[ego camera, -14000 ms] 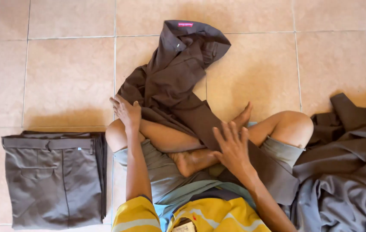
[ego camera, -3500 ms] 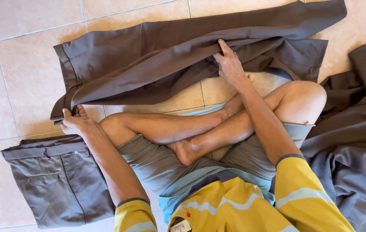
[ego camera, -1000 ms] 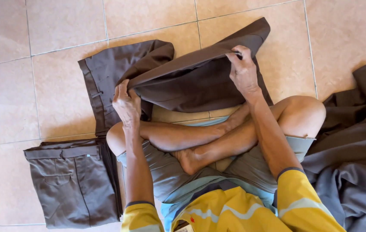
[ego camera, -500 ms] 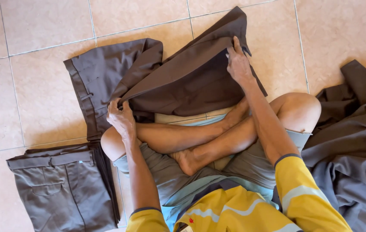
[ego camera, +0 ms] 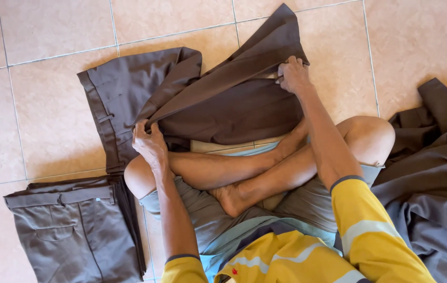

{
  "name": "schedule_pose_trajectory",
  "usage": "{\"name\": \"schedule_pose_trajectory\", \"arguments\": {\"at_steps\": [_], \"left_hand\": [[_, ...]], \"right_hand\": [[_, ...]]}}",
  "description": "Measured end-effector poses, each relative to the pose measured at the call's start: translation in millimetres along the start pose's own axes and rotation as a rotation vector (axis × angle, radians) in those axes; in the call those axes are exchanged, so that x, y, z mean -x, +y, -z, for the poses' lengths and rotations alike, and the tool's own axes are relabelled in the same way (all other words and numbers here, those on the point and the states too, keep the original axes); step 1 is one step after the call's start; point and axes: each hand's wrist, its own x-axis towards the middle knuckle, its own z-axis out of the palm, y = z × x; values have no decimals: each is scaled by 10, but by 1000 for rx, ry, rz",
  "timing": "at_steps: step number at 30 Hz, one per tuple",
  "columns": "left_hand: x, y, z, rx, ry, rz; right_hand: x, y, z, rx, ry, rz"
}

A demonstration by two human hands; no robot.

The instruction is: The person is sitting on the floor and folding brown trousers into neat rectangular shapes.

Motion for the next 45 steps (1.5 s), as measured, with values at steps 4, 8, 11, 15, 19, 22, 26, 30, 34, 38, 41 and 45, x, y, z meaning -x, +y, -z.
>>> {"name": "schedule_pose_trajectory", "arguments": {"at_steps": [4, 8, 11, 15, 19, 22, 26, 30, 34, 38, 41, 45], "left_hand": [[2, 63, 48, -11, -43, 64], [-1, 34, 44, 4, -45, 36], [1, 28, 53, 4, -42, 31], [37, -4, 35, 6, -63, 47], [90, -139, -16, -13, -33, 101], [61, -89, 25, -17, -67, 109], [6, 93, 95, 2, -206, 68], [-266, -186, -204, 6, -251, 63], [-859, 270, -8, 159, -26, -186], [-1266, 592, 276, 258, 184, -345], [-1006, 658, 589, 224, 171, -387], [-449, -281, 474, 101, -67, -364]], "right_hand": [[189, 116, 443, -23, 9, 117], [443, -86, 1159, 24, 381, 330], [613, -110, 1416, 138, 275, 289], [629, 81, 1292, 163, 95, 249], [643, 235, 1145, 194, -124, 139], [680, 282, 1301, 209, -156, 115], [628, 630, 1229, 269, -11, 31], [543, 531, 1309, 295, 218, 59], [610, -141, 1875, -195, 770, 203], [854, -685, 2420, -330, 1098, 363], [1028, -397, 2135, -208, 1032, 381], [1293, -56, 1368, -4, 790, 348]]}}
